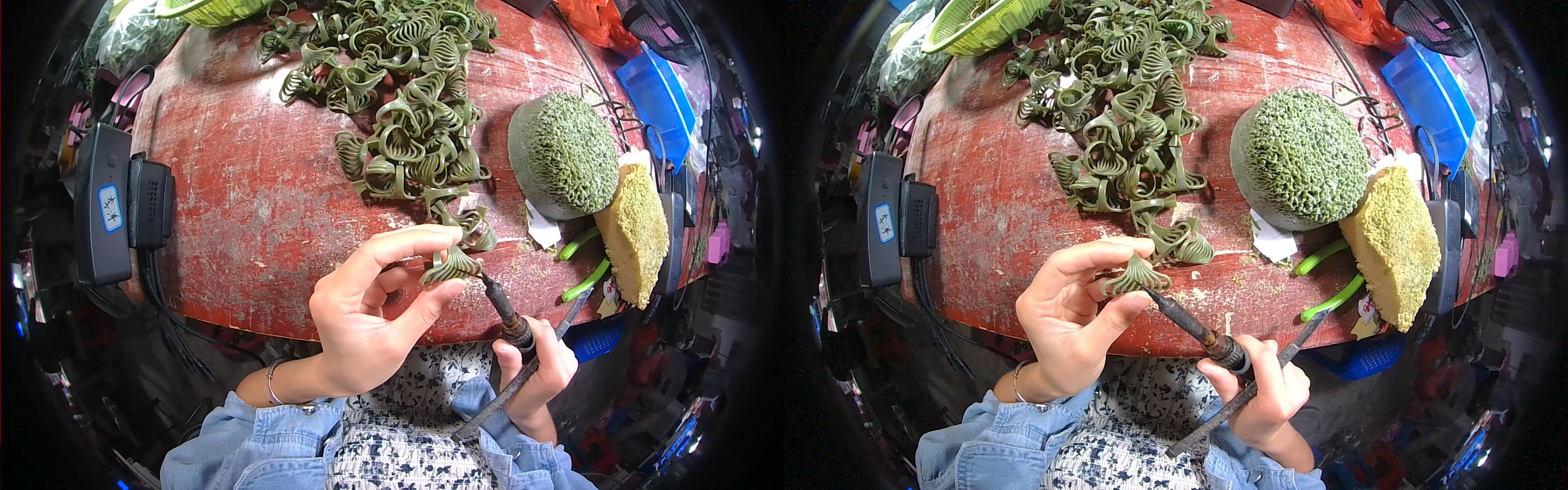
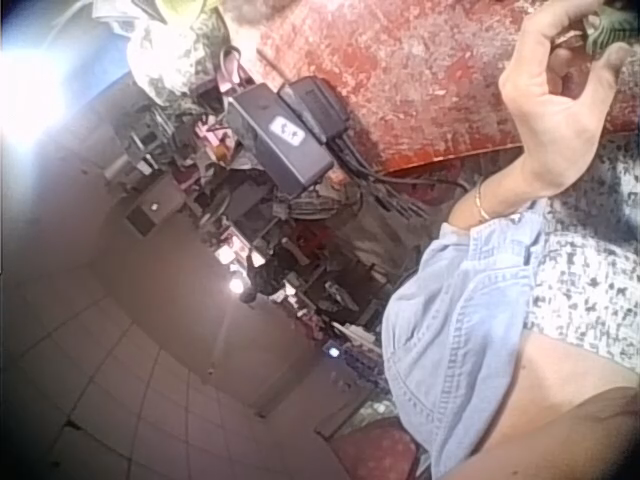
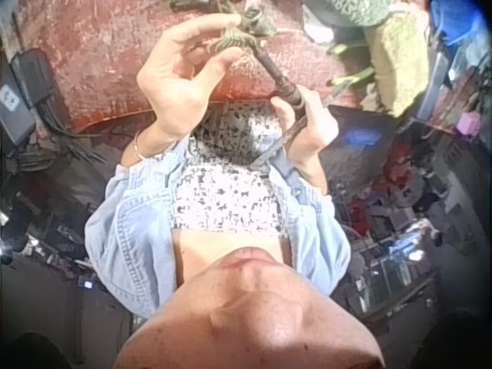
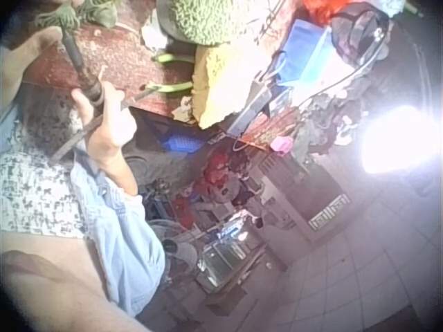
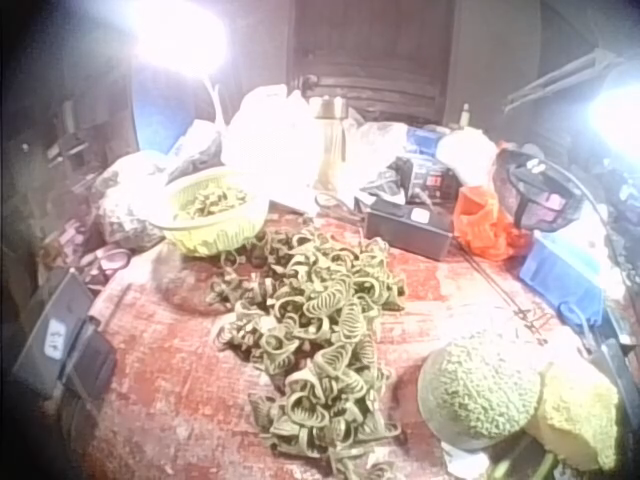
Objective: Using a heated tool to shape and seal folded ribbon ruffles for decorations.
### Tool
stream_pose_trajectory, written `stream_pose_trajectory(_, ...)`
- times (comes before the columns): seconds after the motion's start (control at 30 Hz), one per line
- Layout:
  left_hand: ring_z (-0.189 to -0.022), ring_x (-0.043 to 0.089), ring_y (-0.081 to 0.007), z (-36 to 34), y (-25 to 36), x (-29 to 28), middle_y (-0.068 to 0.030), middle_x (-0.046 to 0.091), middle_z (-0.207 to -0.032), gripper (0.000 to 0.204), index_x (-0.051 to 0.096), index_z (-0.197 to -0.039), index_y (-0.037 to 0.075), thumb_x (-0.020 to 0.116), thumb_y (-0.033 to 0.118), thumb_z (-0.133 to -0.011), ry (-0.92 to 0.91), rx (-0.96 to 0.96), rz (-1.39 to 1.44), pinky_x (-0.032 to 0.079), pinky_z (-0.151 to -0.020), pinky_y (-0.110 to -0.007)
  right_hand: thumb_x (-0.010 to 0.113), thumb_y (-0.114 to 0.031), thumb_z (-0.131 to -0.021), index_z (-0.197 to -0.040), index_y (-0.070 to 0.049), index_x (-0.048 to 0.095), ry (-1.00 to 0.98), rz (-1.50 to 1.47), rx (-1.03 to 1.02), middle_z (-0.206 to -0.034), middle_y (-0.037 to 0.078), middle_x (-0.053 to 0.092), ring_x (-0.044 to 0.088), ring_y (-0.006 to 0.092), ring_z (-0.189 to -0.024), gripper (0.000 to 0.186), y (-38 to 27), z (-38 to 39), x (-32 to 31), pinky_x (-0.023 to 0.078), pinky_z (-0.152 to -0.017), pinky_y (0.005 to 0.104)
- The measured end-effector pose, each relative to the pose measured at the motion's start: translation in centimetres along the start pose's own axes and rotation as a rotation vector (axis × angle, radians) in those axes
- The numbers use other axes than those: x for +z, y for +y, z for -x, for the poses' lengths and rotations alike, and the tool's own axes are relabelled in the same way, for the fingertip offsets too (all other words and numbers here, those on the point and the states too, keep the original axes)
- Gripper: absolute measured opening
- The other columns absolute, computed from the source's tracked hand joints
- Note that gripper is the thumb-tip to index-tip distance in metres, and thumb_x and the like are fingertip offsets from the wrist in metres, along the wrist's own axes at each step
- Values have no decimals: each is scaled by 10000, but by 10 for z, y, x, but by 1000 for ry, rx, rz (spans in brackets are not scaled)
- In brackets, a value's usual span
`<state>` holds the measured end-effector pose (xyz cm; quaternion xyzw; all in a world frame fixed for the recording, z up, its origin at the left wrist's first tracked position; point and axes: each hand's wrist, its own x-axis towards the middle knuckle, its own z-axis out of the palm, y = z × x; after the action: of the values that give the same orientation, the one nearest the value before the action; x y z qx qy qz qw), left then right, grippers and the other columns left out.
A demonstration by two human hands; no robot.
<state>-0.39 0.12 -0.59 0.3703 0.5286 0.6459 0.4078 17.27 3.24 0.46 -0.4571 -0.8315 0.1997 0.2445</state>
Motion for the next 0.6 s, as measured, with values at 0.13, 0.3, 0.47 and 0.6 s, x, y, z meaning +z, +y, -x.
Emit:
stream_pose_trajectory(0.13, -959, 549, -176, 0, 0, 0, -212, 525, -1084, 360, 455, -1056, -54, 614, -82, -734, 6, -1, 2, 472, -814, -257, 731, -289, -656, -804, -13, 581, -15, 1, 0, -578, 69, 539, 536, 207, -452, 347, 0, 0, -1, 400, -430, 273)
stream_pose_trajectory(0.3, -924, 562, -150, 0, -2, 2, -175, 537, -1080, 350, 489, -1054, -50, 612, -95, -729, 35, 16, 37, 477, -754, -221, 728, -295, -658, -805, -18, 582, 4, 9, -16, -588, 70, 544, 539, 212, -459, 347, 0, 0, 0, 402, -436, 274)
stream_pose_trajectory(0.47, -889, 575, -122, 0, -2, 3, -134, 550, -1074, 340, 523, -1049, -47, 610, -106, -726, 67, 31, 75, 484, -704, -189, 717, -324, -665, -809, -11, 581, -5, 25, -10, -598, 74, 548, 542, 212, -462, 370, 1, 2, 0, 404, -435, 275)
stream_pose_trajectory(0.6, -961, 549, -176, 0, 0, 0, -212, 524, -1085, 366, 452, -1061, -51, 616, -76, -734, 5, 0, 9, 471, -811, -258, 706, -331, -677, -815, -3, 579, -16, -112, 42, -599, 76, 548, 546, 212, -460, 377, 5, 4, 0, 406, -433, 272)
